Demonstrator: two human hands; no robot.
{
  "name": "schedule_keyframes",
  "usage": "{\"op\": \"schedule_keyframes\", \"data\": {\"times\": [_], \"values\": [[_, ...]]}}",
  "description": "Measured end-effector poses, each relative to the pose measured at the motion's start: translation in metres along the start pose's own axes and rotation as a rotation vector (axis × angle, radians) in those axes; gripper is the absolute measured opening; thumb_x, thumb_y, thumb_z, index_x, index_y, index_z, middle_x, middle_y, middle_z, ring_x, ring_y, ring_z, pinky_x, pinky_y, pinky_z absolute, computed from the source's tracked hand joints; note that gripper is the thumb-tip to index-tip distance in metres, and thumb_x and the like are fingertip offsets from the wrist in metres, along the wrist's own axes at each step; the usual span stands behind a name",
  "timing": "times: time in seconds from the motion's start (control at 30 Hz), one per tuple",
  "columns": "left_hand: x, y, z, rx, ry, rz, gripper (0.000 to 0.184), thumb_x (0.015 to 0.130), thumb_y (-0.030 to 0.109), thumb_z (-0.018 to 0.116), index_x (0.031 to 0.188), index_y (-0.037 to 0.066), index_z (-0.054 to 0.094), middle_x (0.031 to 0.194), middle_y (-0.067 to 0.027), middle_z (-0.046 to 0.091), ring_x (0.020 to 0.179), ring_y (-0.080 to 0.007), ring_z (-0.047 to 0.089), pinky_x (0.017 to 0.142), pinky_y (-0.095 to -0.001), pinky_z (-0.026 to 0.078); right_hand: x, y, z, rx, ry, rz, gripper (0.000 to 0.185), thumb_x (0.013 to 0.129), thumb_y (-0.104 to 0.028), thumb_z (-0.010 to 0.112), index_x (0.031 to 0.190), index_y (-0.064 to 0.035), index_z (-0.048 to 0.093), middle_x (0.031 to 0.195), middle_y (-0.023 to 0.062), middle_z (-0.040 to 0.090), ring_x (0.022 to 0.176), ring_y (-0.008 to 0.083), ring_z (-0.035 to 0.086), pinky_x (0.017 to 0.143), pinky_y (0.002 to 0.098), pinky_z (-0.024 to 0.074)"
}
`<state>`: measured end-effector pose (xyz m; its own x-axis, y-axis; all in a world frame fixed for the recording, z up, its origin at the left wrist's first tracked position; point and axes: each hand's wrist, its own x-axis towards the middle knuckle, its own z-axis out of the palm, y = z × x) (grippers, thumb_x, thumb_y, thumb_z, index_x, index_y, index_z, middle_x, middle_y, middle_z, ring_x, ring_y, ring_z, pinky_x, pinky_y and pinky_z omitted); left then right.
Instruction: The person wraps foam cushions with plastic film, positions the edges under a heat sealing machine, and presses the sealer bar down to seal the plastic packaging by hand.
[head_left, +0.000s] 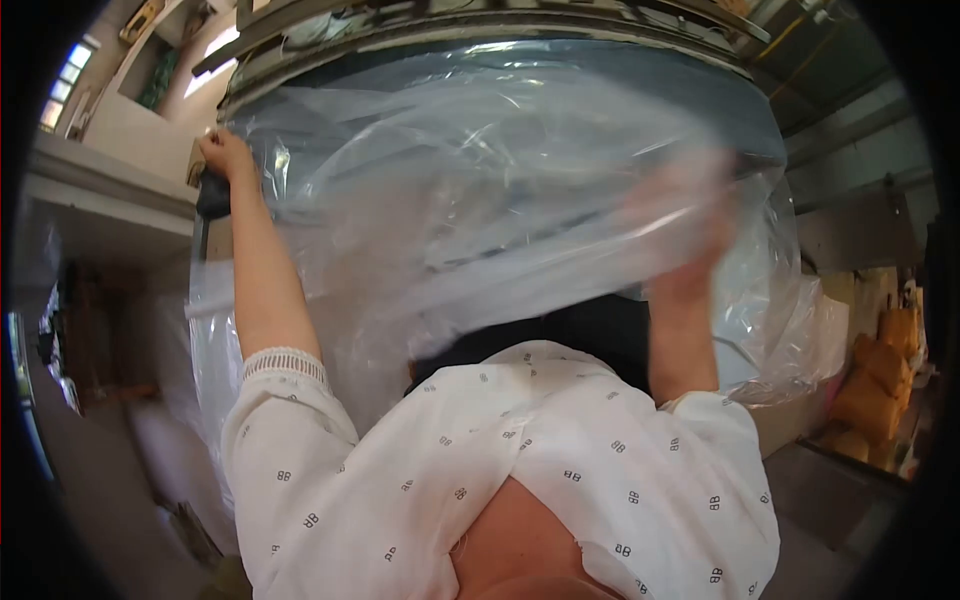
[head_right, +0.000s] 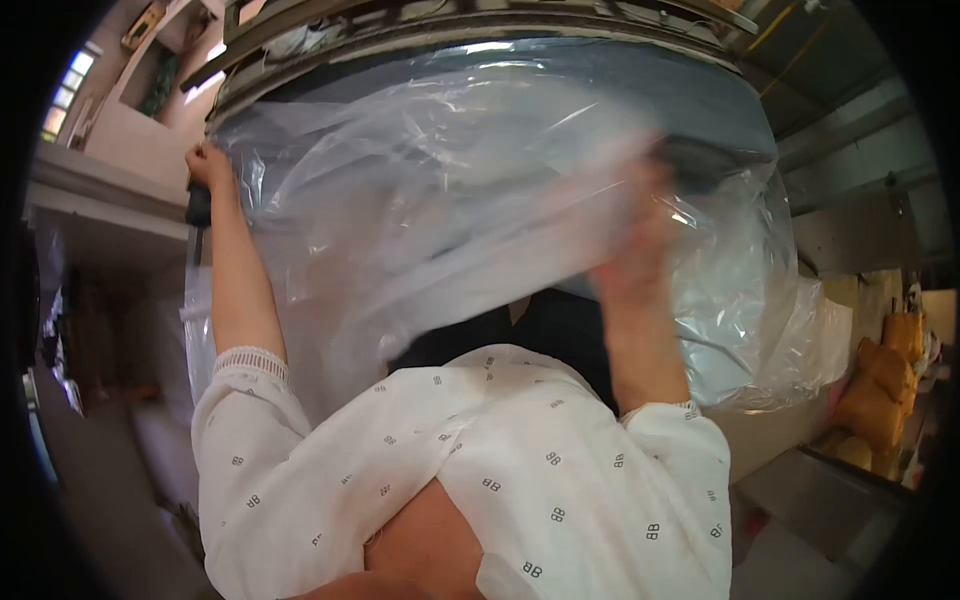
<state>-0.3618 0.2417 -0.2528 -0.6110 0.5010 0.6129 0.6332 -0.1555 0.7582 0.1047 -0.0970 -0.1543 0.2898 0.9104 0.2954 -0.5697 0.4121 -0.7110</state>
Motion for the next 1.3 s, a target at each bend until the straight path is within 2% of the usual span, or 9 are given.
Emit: {"op": "schedule_keyframes", "data": {"times": [0.2, 0.3, 0.4, 0.6, 0.83, 0.93, 1.03, 1.17, 1.3], "values": [[-0.002, -0.007, 0.006, -0.134, -0.006, -0.042, 0.019, 0.078, 0.016, 0.054, 0.083, -0.002, 0.055, 0.081, -0.0164, 0.060, 0.075, -0.0301, 0.057, 0.071, -0.0353, 0.044, 0.067, -0.078, -0.013, 0.423, -0.398, -0.024, 0.046, 0.086, -0.032, 0.056, 0.118, -0.0002, 0.045, 0.123, 0.0126, 0.049, 0.104, 0.0195, 0.051, 0.088, 0.0347, 0.0431], [0.000, -0.009, 0.005, 0.019, 0.007, 0.038, 0.021, 0.077, 0.017, 0.053, 0.082, -0.003, 0.057, 0.083, -0.0174, 0.060, 0.077, -0.0309, 0.056, 0.072, -0.0367, 0.044, -0.014, 0.025, -0.032, -0.600, -0.185, 0.439, 0.063, 0.081, -0.030, 0.063, 0.132, -0.0057, 0.034, 0.135, 0.0128, 0.035, 0.126, 0.0242, 0.031, 0.105, 0.0375, 0.0235], [0.005, -0.019, 0.007, 0.000, -0.068, 0.026, 0.023, 0.078, 0.018, 0.052, 0.087, -0.003, 0.056, 0.085, -0.0183, 0.060, 0.080, -0.0328, 0.057, 0.076, -0.0387, 0.043, -0.088, 0.124, -0.060, -1.044, -0.311, 0.222, 0.070, 0.081, -0.024, 0.059, 0.138, -0.0056, 0.023, 0.144, 0.0188, 0.017, 0.134, 0.0327, 0.012, 0.109, 0.0410, 0.0120], [0.023, -0.039, 0.006, -0.106, 0.024, -0.227, 0.025, 0.081, 0.019, 0.050, 0.093, -0.002, 0.055, 0.092, -0.0182, 0.060, 0.086, -0.0342, 0.057, 0.078, -0.0386, 0.044, -0.068, -0.166, -0.151, -1.822, 0.384, -0.227, 0.054, 0.078, -0.014, 0.055, 0.129, -0.0053, 0.037, 0.124, 0.0184, 0.041, 0.114, 0.0323, 0.039, 0.098, 0.0397, 0.0308], [-0.102, 0.098, 0.052, -0.443, -0.528, 0.198, 0.013, 0.083, 0.011, 0.055, 0.090, 0.000, 0.053, 0.081, -0.0044, 0.052, 0.074, -0.0129, 0.049, 0.070, -0.0245, 0.041, -0.126, -0.499, -0.256, -2.519, 1.059, 0.215, 0.040, 0.083, -0.016, 0.054, 0.121, -0.0084, 0.048, 0.113, 0.0135, 0.052, 0.102, 0.0305, 0.050, 0.091, 0.0372, 0.0380], [-0.100, 0.070, 0.102, -0.346, -0.281, 0.230, 0.016, 0.081, 0.012, 0.058, 0.090, -0.001, 0.053, 0.082, -0.0042, 0.055, 0.073, -0.0132, 0.051, 0.068, -0.0246, 0.042, -0.031, -0.511, -0.214, -2.603, 1.038, -0.397, 0.034, 0.084, -0.016, 0.054, 0.118, -0.0097, 0.052, 0.109, 0.0114, 0.057, 0.096, 0.0298, 0.055, 0.088, 0.0362, 0.0410], [-0.076, 0.071, 0.052, -0.250, -0.135, 0.074, 0.018, 0.082, 0.014, 0.054, 0.083, -0.003, 0.053, 0.078, -0.0092, 0.054, 0.070, -0.0170, 0.052, 0.066, -0.0292, 0.044, 0.045, -0.372, -0.110, -2.368, 0.279, -1.306, 0.030, 0.086, -0.017, 0.054, 0.115, -0.0110, 0.057, 0.104, 0.0093, 0.061, 0.091, 0.0290, 0.059, 0.085, 0.0351, 0.0440], [0.020, -0.056, -0.032, 0.085, -0.056, 0.123, 0.029, 0.084, 0.020, 0.052, 0.093, -0.007, 0.055, 0.089, -0.0214, 0.059, 0.076, -0.0303, 0.055, 0.074, -0.0373, 0.044, 0.051, -0.180, -0.217, -2.673, -0.367, -0.345, 0.063, 0.071, -0.029, 0.070, 0.128, -0.0156, 0.046, 0.138, 0.0043, 0.035, 0.124, 0.0236, 0.038, 0.099, 0.0389, 0.0324], [0.029, -0.041, -0.086, 0.340, -0.091, 0.207, 0.027, 0.086, 0.021, 0.050, 0.095, -0.004, 0.055, 0.096, -0.0189, 0.059, 0.085, -0.0306, 0.057, 0.077, -0.0371, 0.043, 0.069, -0.146, -0.288, -2.099, 0.012, -0.046, 0.055, 0.073, -0.031, 0.068, 0.121, -0.0129, 0.049, 0.128, 0.0030, 0.044, 0.120, 0.0237, 0.039, 0.095, 0.0379, 0.0338]]}}
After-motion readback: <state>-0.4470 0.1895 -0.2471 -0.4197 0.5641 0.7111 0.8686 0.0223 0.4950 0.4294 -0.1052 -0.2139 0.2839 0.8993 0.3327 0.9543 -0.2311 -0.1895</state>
